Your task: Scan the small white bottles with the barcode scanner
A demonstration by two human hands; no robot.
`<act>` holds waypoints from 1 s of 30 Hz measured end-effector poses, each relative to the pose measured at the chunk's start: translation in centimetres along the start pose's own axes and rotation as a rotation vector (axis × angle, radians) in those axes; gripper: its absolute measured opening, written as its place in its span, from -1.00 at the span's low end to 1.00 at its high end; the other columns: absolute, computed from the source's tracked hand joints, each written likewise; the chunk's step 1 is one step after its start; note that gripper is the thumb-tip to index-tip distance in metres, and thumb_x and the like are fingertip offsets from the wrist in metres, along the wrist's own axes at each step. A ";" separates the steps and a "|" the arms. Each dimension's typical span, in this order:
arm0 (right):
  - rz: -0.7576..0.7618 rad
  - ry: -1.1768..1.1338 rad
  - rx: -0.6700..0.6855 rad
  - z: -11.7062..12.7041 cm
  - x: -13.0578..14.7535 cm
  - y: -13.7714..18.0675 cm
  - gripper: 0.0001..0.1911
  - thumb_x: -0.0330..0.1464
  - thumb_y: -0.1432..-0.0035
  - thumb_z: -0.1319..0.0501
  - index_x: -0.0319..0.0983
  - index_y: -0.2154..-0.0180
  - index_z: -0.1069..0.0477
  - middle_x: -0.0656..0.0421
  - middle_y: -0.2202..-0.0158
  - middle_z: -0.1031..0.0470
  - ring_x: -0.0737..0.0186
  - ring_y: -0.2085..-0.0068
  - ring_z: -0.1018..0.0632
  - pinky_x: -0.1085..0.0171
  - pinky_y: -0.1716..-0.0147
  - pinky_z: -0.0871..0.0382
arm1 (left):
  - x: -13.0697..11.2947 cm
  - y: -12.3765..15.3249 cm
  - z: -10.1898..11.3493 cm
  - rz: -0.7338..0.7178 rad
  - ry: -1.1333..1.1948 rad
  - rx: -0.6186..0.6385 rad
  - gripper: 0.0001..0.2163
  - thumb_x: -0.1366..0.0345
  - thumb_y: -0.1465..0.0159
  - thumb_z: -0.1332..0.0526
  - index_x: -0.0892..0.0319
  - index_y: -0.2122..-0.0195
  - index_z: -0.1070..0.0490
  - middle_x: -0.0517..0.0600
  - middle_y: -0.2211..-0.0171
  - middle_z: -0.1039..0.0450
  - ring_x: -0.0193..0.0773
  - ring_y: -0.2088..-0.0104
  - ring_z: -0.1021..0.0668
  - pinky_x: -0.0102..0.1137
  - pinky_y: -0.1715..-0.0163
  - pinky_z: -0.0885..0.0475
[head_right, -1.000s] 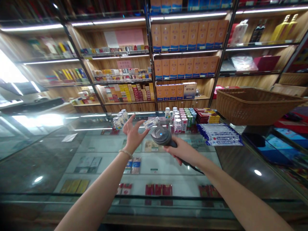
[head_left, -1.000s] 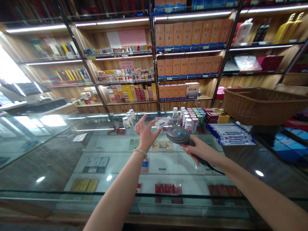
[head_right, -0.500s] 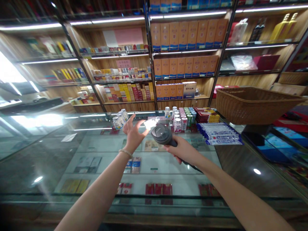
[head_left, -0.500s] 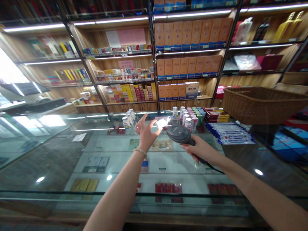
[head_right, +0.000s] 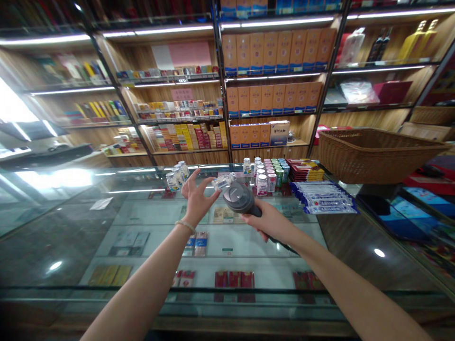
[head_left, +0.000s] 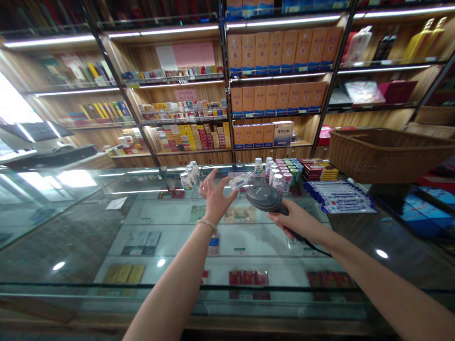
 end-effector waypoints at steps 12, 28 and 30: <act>0.076 0.598 -0.188 2.3 0.7 -0.7 -0.46 -0.12 -0.13 -0.27 -0.17 -0.10 -0.31 0.03 0.09 -0.64 0.03 0.24 -0.65 0.25 0.38 -0.37 | 0.0 0.0 0.0 -0.008 -0.003 -0.003 -0.67 0.12 -0.19 -0.42 -0.06 0.01 -0.58 0.10 -0.38 -0.18 0.15 -0.37 -0.25 0.11 -0.35 -0.05; 0.110 1.216 -0.179 1.8 0.1 -0.8 -0.55 -0.15 -0.24 -0.17 -0.17 -0.12 -0.37 0.01 -0.08 -0.47 -0.04 -0.01 -0.60 0.22 0.32 -0.41 | -0.1 0.0 0.0 -0.012 0.026 -0.003 -0.67 0.14 -0.17 -0.43 -0.06 0.02 -0.57 0.10 -0.39 -0.16 0.13 -0.38 -0.23 0.09 -0.36 -0.04; 0.107 1.219 -0.167 1.7 0.0 -0.8 -0.56 -0.16 -0.25 -0.17 -0.17 -0.11 -0.38 0.01 -0.09 -0.45 -0.04 -0.02 -0.59 0.21 0.32 -0.43 | -0.1 -0.1 0.0 -0.011 0.030 -0.002 -0.67 0.14 -0.18 -0.43 -0.06 0.01 -0.58 0.10 -0.39 -0.17 0.14 -0.38 -0.24 0.10 -0.37 -0.03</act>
Point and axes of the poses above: each hand's wrist, its own y-axis away from the middle knuckle, its own z-axis out of the back of the hand, x = y × z, the point moved 6 cm from there along -y, towards the middle knuckle
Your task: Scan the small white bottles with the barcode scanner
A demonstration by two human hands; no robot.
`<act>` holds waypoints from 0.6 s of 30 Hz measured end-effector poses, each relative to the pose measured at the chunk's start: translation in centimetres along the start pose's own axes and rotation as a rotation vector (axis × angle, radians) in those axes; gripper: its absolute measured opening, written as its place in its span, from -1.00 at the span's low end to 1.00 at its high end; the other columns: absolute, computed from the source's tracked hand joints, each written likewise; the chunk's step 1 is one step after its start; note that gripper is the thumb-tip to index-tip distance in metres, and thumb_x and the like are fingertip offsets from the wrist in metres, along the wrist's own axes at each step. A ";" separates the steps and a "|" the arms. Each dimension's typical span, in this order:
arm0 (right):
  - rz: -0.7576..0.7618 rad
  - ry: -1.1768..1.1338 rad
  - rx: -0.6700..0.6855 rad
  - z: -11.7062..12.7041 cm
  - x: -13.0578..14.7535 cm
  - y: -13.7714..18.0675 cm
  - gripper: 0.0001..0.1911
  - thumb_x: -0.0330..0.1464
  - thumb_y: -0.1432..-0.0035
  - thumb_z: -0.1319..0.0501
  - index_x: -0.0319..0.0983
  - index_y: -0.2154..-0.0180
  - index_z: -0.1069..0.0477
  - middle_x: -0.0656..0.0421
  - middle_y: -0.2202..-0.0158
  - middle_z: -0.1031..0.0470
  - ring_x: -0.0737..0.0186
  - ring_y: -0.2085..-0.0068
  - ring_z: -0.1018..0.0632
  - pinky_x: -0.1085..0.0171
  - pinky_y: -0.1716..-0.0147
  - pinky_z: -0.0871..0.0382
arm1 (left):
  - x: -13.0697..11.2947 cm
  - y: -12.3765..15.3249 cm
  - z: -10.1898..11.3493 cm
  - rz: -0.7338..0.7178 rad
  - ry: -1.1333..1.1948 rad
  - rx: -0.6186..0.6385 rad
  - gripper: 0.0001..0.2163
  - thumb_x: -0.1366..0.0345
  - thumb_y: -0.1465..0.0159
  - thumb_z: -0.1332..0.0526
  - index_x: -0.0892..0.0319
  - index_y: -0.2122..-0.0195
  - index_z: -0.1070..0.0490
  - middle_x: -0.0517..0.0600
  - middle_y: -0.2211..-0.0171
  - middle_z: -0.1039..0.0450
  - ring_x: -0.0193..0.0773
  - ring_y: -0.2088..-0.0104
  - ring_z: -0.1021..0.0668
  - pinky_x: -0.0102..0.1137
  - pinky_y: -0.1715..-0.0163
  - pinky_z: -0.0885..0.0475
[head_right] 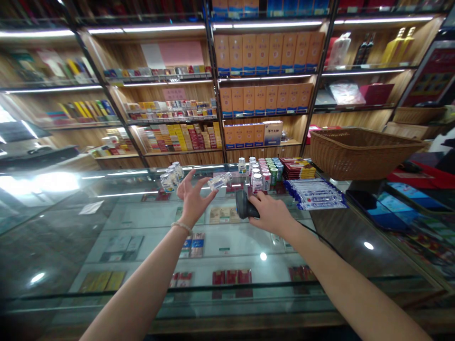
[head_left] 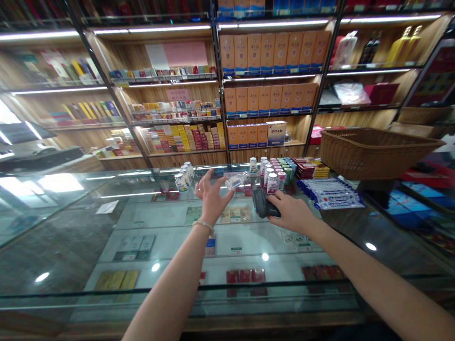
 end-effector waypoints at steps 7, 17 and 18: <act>-0.010 0.010 0.035 -0.5 -0.1 -0.1 -0.55 -0.15 -0.25 -0.17 -0.17 -0.13 -0.38 0.00 -0.06 -0.44 -0.05 0.00 -0.58 0.21 0.31 -0.44 | 0.0 0.1 0.0 0.006 -0.001 0.006 -0.66 0.13 -0.18 -0.43 -0.06 0.01 -0.58 0.09 -0.38 -0.18 0.14 -0.37 -0.24 0.08 -0.37 -0.01; 0.053 0.052 -0.049 -0.9 -0.2 -0.2 -0.58 -0.15 -0.24 -0.21 -0.21 -0.05 -0.43 -0.05 -0.04 -0.44 -0.07 -0.03 -0.50 0.10 0.13 -0.45 | -0.1 0.1 0.0 0.007 -0.002 -0.007 -0.66 0.16 -0.15 -0.45 -0.06 0.02 -0.59 0.09 -0.38 -0.20 0.15 -0.35 -0.27 0.09 -0.34 -0.05; 0.062 0.061 -0.071 -1.0 -0.3 -0.2 -0.57 -0.14 -0.23 -0.22 -0.21 -0.05 -0.44 -0.06 -0.05 -0.44 -0.10 -0.04 -0.48 0.07 0.09 -0.44 | -0.1 0.1 0.0 0.007 -0.002 -0.009 -0.66 0.16 -0.15 -0.45 -0.06 0.03 -0.59 0.09 -0.38 -0.20 0.15 -0.35 -0.27 0.09 -0.34 -0.05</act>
Point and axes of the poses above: each hand's wrist, its own y-axis away from the middle knuckle, its own z-axis out of the back of the hand, x = y × z, the point moved 6 cm from there along -y, towards the middle knuckle
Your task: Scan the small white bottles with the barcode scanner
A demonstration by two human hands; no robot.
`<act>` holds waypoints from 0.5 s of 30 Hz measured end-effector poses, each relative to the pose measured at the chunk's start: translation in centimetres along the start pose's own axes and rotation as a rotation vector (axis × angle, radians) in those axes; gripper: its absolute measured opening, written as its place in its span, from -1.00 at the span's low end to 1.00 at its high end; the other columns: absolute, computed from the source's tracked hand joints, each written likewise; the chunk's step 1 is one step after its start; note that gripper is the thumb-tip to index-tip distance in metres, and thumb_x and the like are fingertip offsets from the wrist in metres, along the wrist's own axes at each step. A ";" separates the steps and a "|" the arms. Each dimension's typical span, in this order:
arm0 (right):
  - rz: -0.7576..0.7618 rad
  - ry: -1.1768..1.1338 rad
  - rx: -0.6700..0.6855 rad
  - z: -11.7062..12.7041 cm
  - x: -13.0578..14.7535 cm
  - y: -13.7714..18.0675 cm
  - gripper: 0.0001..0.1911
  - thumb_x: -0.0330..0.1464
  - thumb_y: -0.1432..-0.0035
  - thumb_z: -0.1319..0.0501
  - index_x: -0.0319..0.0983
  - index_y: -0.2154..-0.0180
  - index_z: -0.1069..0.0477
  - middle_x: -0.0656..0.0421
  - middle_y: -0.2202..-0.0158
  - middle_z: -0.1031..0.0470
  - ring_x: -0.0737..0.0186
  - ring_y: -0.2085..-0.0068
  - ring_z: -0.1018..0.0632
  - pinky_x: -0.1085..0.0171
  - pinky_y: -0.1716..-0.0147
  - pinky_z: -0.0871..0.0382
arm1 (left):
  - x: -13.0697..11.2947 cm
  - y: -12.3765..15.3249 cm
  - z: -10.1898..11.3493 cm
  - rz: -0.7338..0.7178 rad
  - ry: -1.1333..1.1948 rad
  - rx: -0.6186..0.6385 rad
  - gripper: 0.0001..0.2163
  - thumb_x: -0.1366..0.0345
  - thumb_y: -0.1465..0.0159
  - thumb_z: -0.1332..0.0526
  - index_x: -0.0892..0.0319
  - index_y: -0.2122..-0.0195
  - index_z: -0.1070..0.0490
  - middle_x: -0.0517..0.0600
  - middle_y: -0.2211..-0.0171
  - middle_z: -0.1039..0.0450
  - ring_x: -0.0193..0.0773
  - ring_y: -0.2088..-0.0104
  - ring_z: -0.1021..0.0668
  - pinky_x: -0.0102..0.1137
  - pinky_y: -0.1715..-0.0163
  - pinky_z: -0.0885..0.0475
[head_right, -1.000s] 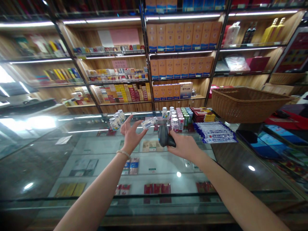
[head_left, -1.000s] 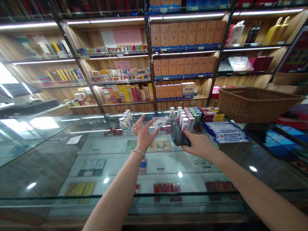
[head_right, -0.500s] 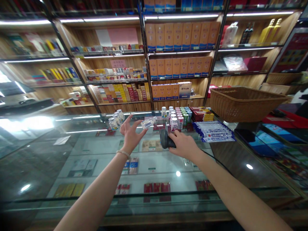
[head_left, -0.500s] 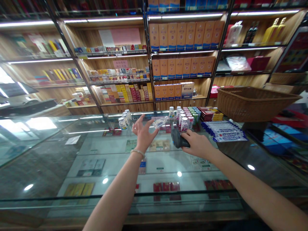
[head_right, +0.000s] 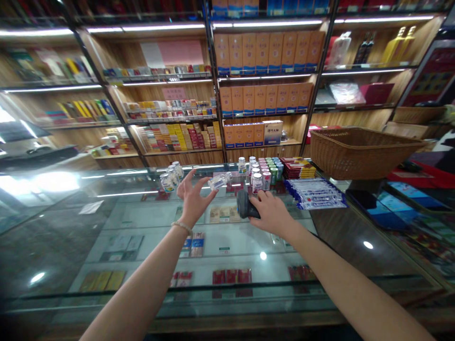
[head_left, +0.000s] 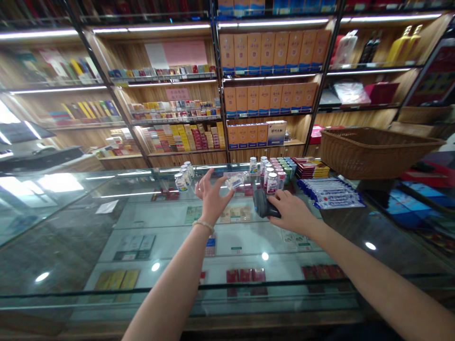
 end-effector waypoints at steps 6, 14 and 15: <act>0.047 0.000 -0.142 -1.1 -0.5 0.1 -0.48 -0.06 -0.22 -0.24 -0.23 -0.09 -0.42 -0.13 -0.24 -0.35 -0.23 -0.29 -0.28 -0.14 -0.17 -0.28 | 0.1 0.1 0.0 -0.011 0.009 -0.005 -0.66 0.14 -0.16 -0.44 -0.08 0.02 -0.58 0.07 -0.38 -0.20 0.15 -0.35 -0.27 0.09 -0.35 -0.04; 0.032 -0.111 -0.232 -2.2 -1.1 0.2 -0.17 0.26 -0.18 -0.12 -0.21 -0.20 -0.33 -0.17 -0.33 -0.26 -0.28 -0.41 -0.16 -0.41 -0.30 -0.02 | 0.0 0.0 0.0 -0.014 0.015 -0.003 -0.66 0.16 -0.16 -0.45 -0.06 0.02 -0.59 0.10 -0.38 -0.19 0.14 -0.36 -0.26 0.10 -0.36 -0.03; 0.015 -0.122 -0.254 -2.0 -1.2 0.1 -0.18 0.26 -0.19 -0.11 -0.20 -0.21 -0.32 -0.16 -0.34 -0.25 -0.27 -0.42 -0.13 -0.42 -0.31 0.01 | -0.1 0.0 0.0 -0.015 0.017 -0.003 -0.65 0.16 -0.16 -0.45 -0.06 0.02 -0.58 0.10 -0.38 -0.19 0.14 -0.36 -0.26 0.10 -0.36 -0.03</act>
Point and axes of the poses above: each hand's wrist, its own y-axis away from the middle knuckle, its own z-axis out of the back of the hand, x = y × z, the point moved 6 cm from there along -y, towards the middle knuckle
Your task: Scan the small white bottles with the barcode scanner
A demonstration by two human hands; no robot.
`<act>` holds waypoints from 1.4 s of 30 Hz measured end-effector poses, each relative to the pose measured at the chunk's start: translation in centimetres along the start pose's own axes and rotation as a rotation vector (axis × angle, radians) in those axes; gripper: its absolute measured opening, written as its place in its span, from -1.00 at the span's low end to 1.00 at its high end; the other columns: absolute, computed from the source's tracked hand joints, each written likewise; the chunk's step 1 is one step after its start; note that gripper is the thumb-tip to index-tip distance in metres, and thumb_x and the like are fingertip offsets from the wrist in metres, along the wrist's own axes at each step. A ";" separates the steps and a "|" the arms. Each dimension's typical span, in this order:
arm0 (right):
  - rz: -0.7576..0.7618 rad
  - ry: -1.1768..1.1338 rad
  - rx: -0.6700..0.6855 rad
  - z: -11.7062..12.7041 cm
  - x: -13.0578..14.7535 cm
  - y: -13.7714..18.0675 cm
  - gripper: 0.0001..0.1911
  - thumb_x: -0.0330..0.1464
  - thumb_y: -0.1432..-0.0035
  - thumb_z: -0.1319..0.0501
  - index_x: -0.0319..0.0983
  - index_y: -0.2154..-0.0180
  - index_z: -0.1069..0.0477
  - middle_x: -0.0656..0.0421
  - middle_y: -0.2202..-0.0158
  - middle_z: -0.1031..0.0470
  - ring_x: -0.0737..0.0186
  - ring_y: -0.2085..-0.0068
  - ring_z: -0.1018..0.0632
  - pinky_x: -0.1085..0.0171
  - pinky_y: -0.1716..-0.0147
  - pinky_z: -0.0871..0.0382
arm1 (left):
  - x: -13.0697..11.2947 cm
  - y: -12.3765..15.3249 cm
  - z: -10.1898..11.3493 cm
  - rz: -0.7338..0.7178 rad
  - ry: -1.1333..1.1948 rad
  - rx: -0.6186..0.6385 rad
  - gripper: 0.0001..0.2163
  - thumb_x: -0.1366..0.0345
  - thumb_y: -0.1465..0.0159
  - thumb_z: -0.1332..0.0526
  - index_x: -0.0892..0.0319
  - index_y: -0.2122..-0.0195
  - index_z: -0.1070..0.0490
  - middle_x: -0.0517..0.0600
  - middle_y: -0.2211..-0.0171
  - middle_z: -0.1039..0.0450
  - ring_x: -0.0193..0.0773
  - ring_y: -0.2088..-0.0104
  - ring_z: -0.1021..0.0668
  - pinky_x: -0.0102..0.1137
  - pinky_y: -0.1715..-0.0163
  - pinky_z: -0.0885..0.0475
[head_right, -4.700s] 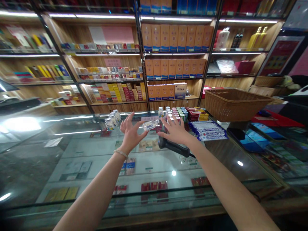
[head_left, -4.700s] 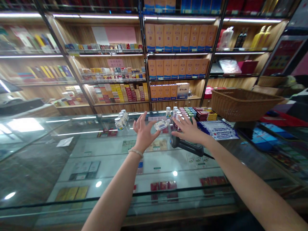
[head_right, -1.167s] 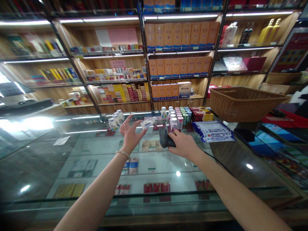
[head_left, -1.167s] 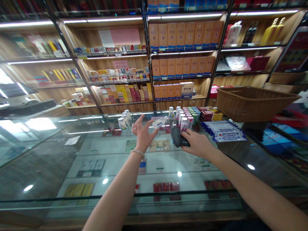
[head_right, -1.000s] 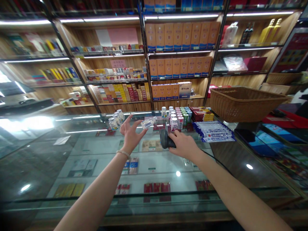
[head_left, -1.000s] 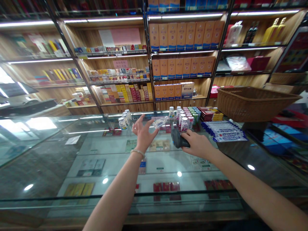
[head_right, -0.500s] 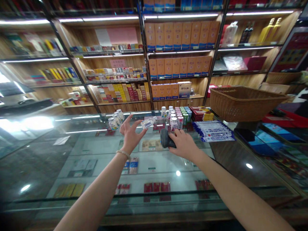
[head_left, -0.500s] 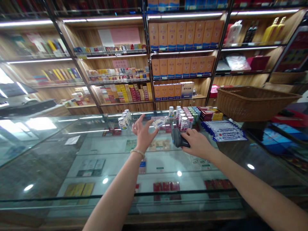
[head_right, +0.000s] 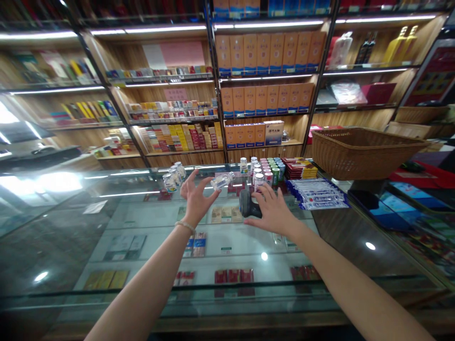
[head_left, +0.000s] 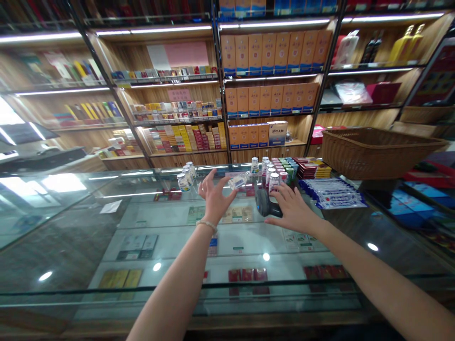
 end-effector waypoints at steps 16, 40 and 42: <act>-0.436 -0.358 -0.271 2.1 -1.1 -8.9 -0.55 0.06 -0.32 -0.11 -0.06 0.25 -0.64 0.05 -0.23 -0.40 -0.13 -0.34 -0.23 -0.22 -0.29 -0.08 | -2.2 0.2 0.7 -0.080 0.060 -0.059 -0.62 0.18 -0.12 -0.49 -0.08 0.01 -0.58 0.09 -0.36 -0.23 0.15 -0.32 -0.30 0.10 -0.34 -0.06; -0.280 -0.378 -0.330 2.7 -1.4 -7.4 -0.50 0.06 -0.38 0.00 -0.08 0.03 -0.55 0.07 -0.39 -0.19 -0.10 -0.43 -0.06 -0.21 -0.35 0.04 | -4.0 0.8 -0.5 -0.107 0.066 0.095 -0.42 0.02 -0.13 -0.47 -0.05 -0.17 -0.44 0.18 -0.43 -0.09 0.14 -0.41 -0.19 0.12 -0.38 0.01; -0.249 -0.359 -0.330 3.3 -1.1 -7.3 -0.51 0.03 -0.40 0.00 -0.08 -0.01 -0.53 0.07 -0.42 -0.14 -0.10 -0.45 -0.02 -0.20 -0.36 0.06 | -4.1 0.7 -0.6 -0.093 0.071 0.107 -0.37 -0.02 -0.10 -0.48 -0.06 -0.19 -0.43 0.19 -0.43 -0.08 0.17 -0.42 -0.17 0.15 -0.37 0.01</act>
Point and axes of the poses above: each hand's wrist, its own y-axis away from the middle knuckle, its own z-axis out of the back of the hand, x = y × z, the point moved 6 cm from there along -y, towards the middle knuckle
